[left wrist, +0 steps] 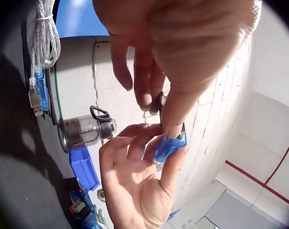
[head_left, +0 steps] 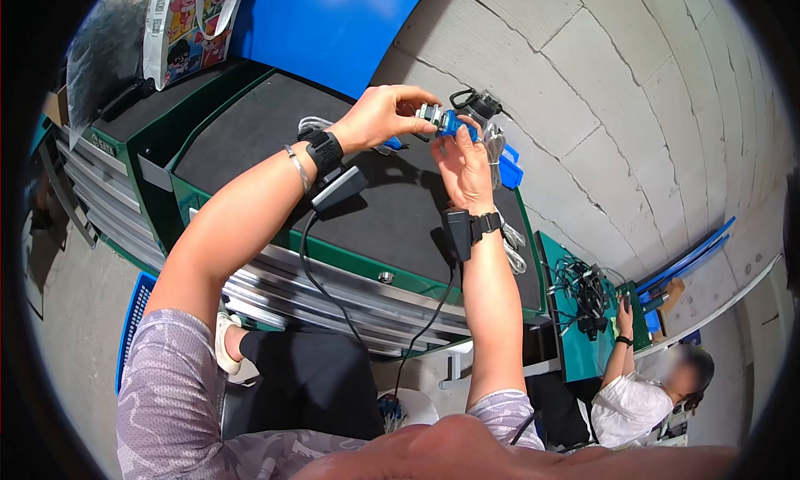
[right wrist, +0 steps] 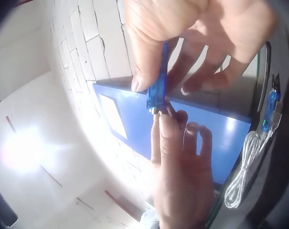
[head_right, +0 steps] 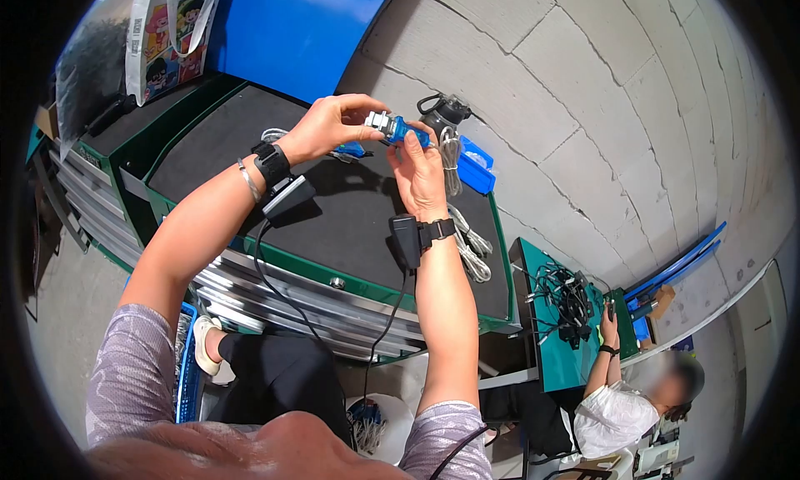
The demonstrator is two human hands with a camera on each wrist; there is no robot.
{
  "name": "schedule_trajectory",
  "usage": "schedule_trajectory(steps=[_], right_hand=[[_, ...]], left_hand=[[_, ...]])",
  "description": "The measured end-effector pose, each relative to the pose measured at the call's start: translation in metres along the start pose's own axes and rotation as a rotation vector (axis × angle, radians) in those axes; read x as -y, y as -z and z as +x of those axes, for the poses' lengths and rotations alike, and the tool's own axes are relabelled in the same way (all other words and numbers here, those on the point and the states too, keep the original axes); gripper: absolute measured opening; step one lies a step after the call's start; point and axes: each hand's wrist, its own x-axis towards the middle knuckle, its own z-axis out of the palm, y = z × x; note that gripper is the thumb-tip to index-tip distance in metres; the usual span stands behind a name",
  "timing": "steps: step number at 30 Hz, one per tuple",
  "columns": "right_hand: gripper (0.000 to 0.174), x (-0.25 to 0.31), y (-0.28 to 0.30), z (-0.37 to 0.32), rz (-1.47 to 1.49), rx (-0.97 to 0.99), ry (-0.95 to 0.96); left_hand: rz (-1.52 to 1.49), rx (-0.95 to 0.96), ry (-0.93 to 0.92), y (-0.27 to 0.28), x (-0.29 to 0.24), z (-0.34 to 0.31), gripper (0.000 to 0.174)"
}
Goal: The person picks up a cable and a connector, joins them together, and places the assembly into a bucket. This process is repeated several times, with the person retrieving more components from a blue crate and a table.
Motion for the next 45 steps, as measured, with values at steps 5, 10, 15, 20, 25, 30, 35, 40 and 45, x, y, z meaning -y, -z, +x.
schedule_trajectory(steps=[5, 10, 15, 20, 25, 30, 35, 40, 45], right_hand=[[0.027, 0.0, -0.003, 0.0, -0.049, -0.034, 0.012], [0.028, -0.001, -0.004, 0.0, -0.087, -0.051, 0.02], [0.029, 0.0, -0.009, -0.001, -0.21, -0.091, 0.063], [0.03, 0.002, -0.008, -0.001, -0.261, -0.082, 0.081], [0.028, -0.002, -0.007, 0.0, -0.378, -0.052, 0.148], [0.028, -0.006, -0.014, -0.003, -0.286, -0.135, 0.116], [0.031, -0.01, -0.009, -0.002, -0.205, -0.19, 0.035], [0.044, -0.014, 0.003, 0.001, -0.308, -0.262, 0.0], [0.042, -0.015, 0.002, 0.0, -0.331, -0.257, -0.038]], left_hand=[[0.065, 0.007, 0.005, 0.002, -0.007, -0.002, 0.047], [0.119, -0.007, -0.043, 0.0, -0.007, -0.002, 0.046], [0.141, -0.018, -0.054, 0.0, -0.007, -0.003, 0.044], [0.123, -0.019, -0.042, -0.002, -0.002, -0.003, 0.041], [0.162, -0.01, -0.012, -0.002, -0.006, -0.006, 0.039], [0.152, 0.01, 0.041, -0.003, -0.008, -0.005, 0.042], [0.236, 0.083, 0.026, -0.004, -0.001, -0.004, 0.048], [0.212, 0.073, -0.019, -0.004, 0.003, -0.003, 0.046], [0.186, 0.068, -0.022, -0.004, 0.005, -0.004, 0.037]])
